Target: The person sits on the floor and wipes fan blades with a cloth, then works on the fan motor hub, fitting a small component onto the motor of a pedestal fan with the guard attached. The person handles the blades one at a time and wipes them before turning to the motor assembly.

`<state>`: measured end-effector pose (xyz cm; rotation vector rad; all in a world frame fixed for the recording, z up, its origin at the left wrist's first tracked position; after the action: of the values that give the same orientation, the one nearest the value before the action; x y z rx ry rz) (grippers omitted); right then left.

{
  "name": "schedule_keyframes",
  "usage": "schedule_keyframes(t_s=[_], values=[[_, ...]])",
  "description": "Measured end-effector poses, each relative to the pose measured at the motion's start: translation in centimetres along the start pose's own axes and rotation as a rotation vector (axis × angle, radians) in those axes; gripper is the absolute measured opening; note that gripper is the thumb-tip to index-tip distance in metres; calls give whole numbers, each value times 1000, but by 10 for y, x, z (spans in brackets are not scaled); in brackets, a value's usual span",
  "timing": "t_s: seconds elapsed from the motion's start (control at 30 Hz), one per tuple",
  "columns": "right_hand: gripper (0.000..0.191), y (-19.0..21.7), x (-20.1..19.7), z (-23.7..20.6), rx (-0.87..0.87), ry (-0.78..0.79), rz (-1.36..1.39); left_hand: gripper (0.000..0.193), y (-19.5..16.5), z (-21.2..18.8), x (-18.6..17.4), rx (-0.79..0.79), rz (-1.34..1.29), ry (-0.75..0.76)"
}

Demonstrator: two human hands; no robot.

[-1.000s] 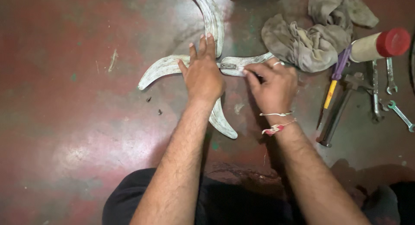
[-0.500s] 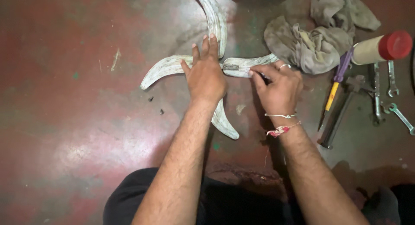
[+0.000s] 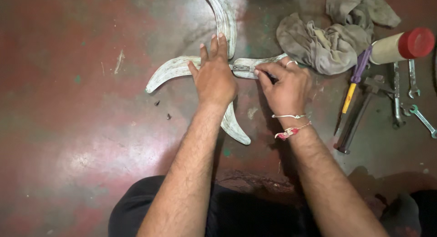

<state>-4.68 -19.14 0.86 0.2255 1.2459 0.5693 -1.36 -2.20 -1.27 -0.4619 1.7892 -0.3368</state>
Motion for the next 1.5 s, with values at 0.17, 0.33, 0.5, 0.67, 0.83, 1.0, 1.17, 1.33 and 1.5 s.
schedule_keyframes(t_s=[0.17, 0.33, 0.5, 0.67, 0.83, 1.0, 1.17, 1.33, 1.5], values=[[13, 1, -2, 2, 21, -12, 47, 87, 1, 2, 1, 10, 8, -38], [12, 0, -2, 2, 6, -6, -24, 89, 1, 2, 3, 19, 11, -18], [11, -4, -6, 0, 38, -28, 34, 87, 0, 1, 2, 22, 14, -42], [10, -4, -4, -3, -70, -7, -32, 89, 2, 4, 6, 17, 8, -20], [13, -16, -6, -11, 101, -18, 86, 85, 5, 4, 10, 21, 30, -67], [14, -23, -4, -17, 0, -73, -55, 91, 5, 3, 8, 15, 12, -15], [14, -30, -4, -20, 48, -54, -10, 93, 3, 2, 4, 21, 10, -32], [14, -32, -2, -23, 20, -88, -23, 94, 2, 2, 4, 26, 30, -17], [14, -30, 2, -22, -25, -104, -44, 93, 2, 2, 2, 21, 43, -24]])
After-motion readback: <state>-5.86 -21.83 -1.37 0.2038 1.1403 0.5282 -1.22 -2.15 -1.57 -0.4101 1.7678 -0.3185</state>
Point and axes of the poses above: each hand's wrist, its own z-axis towards the middle knuckle, its own x-axis out of the palm, y = z × x, the point moved 1 cm from there along z, towards the middle knuckle, and after that the axes turned 5 degrees about y, right-handed, at the moved point
